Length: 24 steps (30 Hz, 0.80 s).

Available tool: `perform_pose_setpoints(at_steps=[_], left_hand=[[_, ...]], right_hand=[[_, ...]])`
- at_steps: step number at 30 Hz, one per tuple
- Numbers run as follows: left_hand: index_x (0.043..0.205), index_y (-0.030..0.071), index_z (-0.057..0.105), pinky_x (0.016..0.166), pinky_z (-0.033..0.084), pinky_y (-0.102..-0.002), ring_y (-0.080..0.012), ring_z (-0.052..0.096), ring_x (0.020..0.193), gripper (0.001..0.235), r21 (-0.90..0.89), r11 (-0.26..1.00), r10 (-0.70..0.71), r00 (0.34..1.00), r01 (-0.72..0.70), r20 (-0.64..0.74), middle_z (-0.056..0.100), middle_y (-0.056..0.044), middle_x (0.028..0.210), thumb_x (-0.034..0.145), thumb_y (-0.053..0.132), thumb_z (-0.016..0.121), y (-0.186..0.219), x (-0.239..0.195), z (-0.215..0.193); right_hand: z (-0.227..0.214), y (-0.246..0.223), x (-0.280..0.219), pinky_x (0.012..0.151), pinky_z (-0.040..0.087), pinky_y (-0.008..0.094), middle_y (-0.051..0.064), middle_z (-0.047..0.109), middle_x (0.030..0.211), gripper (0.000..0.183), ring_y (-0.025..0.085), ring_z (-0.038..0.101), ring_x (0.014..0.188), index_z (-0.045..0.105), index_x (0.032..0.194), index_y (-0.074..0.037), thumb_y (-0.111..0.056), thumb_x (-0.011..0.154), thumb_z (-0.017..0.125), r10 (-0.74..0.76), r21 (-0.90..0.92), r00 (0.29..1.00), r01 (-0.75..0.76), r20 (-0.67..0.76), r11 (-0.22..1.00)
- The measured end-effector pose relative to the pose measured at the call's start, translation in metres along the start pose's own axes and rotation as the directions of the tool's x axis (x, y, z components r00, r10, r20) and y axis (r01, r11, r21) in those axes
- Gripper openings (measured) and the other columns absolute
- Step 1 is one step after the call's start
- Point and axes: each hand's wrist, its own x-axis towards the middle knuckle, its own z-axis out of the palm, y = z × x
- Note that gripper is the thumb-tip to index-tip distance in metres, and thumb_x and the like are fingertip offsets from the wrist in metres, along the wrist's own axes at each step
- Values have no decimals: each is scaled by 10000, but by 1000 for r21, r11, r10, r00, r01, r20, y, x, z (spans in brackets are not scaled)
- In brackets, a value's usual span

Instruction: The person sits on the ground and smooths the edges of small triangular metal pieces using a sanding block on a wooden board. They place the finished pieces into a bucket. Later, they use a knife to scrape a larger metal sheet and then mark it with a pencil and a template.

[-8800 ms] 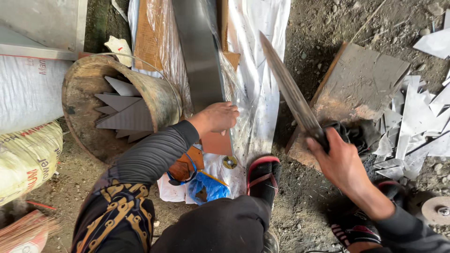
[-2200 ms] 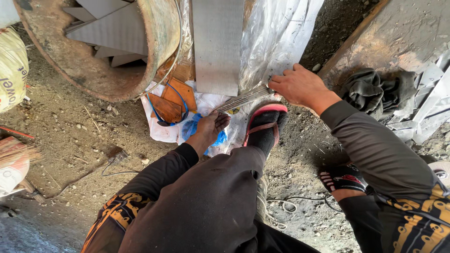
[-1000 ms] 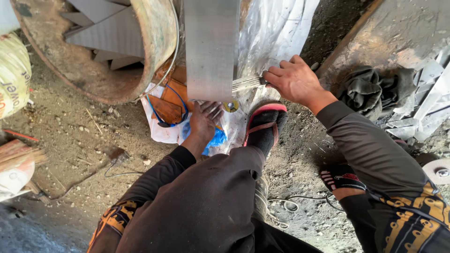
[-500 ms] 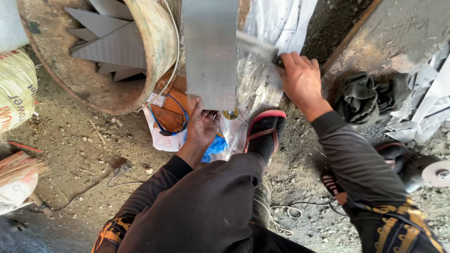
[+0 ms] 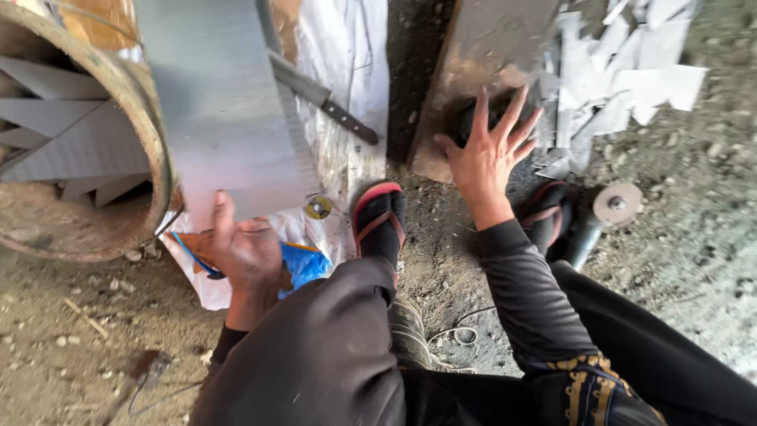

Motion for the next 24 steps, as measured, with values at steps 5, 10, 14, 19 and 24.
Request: perform_pose_setpoints(at_steps=[5, 10, 14, 19, 24], left_hand=[[1169, 38, 669, 756, 559, -242, -131, 670, 981, 142, 147, 942, 296, 954, -300, 49, 701, -34, 1117, 1059, 117, 627, 24, -36, 32], [1146, -63, 636, 854, 628, -330, -202, 725, 1001, 124, 568, -203, 501, 414, -798, 760, 692, -101, 1120, 1149, 58, 610, 82, -69, 57], [1266, -100, 609, 1009, 589, -388, -250, 695, 1118, 334, 187, 748, 491, 720, -637, 490, 677, -151, 1225, 948, 3, 597, 153, -101, 100], [1299, -112, 555, 1072, 640, -478, -313, 718, 1194, 397, 262, 730, 384, 696, -631, 607, 651, -186, 1251, 925, 16, 590, 237, -178, 165], [1264, -78, 588, 1088, 622, -461, -319, 757, 1185, 360, 398, 651, 323, 711, -646, 625, 666, -187, 1226, 932, 61, 608, 264, -242, 185]], right_hand=[[3, 49, -13, 1023, 483, 605, 253, 374, 1556, 658, 554, 405, 1335, 566, 1506, -163, -173, 891, 799, 56, 91, 987, -70, 150, 993], [-56, 93, 8, 883, 563, 425, 234, 739, 1053, 326, 375, 720, 1020, 692, 1157, -36, -141, 866, 795, 94, 446, 989, -33, -115, 894], [-164, 88, 2, 864, 581, 380, 157, 758, 1073, 407, 262, 751, 985, 683, 1222, -12, -141, 852, 794, 125, 608, 971, 25, -204, 793], [-292, 63, -62, 929, 614, 375, 135, 728, 1191, 360, 221, 751, 1031, 640, 1275, -24, -43, 929, 738, 129, 789, 959, 127, -252, 602], [-336, 60, -139, 965, 622, 357, 88, 741, 1161, 318, 190, 774, 1056, 641, 1232, 7, -4, 919, 697, 125, 928, 948, 252, -294, 276]])
